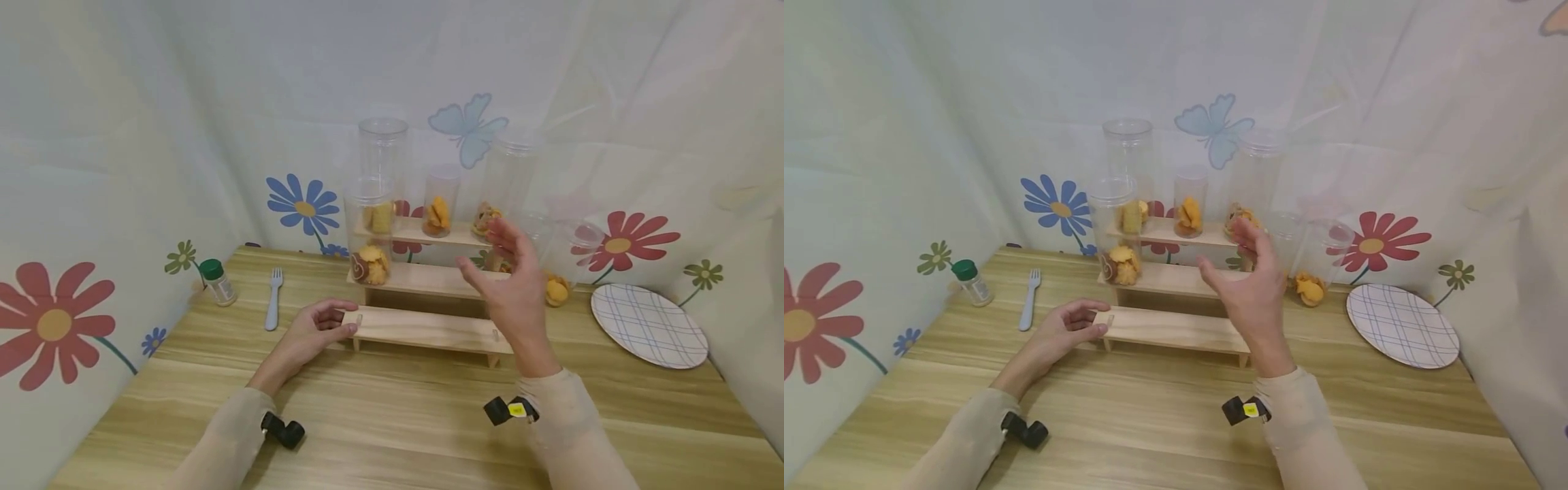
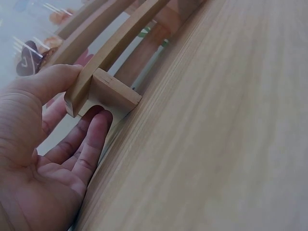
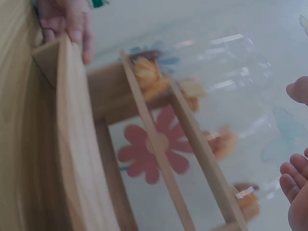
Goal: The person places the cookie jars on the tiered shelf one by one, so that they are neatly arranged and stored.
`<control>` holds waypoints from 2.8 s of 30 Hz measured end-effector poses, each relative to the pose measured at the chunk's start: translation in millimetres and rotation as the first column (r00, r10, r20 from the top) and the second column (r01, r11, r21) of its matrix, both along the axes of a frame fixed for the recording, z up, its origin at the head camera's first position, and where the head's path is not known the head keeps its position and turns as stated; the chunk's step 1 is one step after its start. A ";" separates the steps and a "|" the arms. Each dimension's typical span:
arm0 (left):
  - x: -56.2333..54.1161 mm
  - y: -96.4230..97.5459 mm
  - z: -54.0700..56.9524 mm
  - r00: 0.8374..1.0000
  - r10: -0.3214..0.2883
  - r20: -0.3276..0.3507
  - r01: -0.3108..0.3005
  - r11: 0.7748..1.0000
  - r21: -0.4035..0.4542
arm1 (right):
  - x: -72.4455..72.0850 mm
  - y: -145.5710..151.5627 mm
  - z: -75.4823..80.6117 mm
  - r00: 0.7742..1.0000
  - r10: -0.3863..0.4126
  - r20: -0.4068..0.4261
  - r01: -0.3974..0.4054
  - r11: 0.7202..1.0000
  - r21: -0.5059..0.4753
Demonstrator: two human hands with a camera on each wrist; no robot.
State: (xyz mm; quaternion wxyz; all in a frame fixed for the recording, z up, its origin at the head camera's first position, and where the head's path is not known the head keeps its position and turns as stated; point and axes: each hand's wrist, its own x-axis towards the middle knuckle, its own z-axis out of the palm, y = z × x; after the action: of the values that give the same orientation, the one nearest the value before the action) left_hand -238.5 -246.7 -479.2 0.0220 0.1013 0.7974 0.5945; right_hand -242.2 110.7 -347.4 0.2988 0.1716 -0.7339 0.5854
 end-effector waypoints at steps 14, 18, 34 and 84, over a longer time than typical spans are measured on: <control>0.6 -1.5 -0.7 1.000 -0.002 -0.001 0.002 1.000 -0.001 | -10.5 104.0 10.7 0.942 -0.309 0.132 0.322 0.943 -0.084; -1.1 -2.0 -1.8 1.000 -0.008 -0.003 0.008 1.000 0.003 | -11.5 114.8 10.9 0.918 -0.345 0.197 0.368 0.925 -0.097; -1.0 -1.3 -0.8 1.000 -0.008 -0.001 0.008 1.000 0.004 | -33.4 142.0 -27.3 0.853 -0.346 0.390 0.380 0.925 -0.010; 0.6 0.1 2.3 1.000 -0.008 0.009 0.008 1.000 0.014 | -84.7 158.1 -109.0 0.861 -0.306 0.407 0.308 0.949 0.062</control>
State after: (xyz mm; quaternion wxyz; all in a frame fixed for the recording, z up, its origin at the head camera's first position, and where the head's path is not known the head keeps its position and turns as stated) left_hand -237.9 -246.6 -476.9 0.0273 0.1021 0.7928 0.6002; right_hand -327.0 268.9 -456.4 0.2271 -0.0751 -0.7967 0.5551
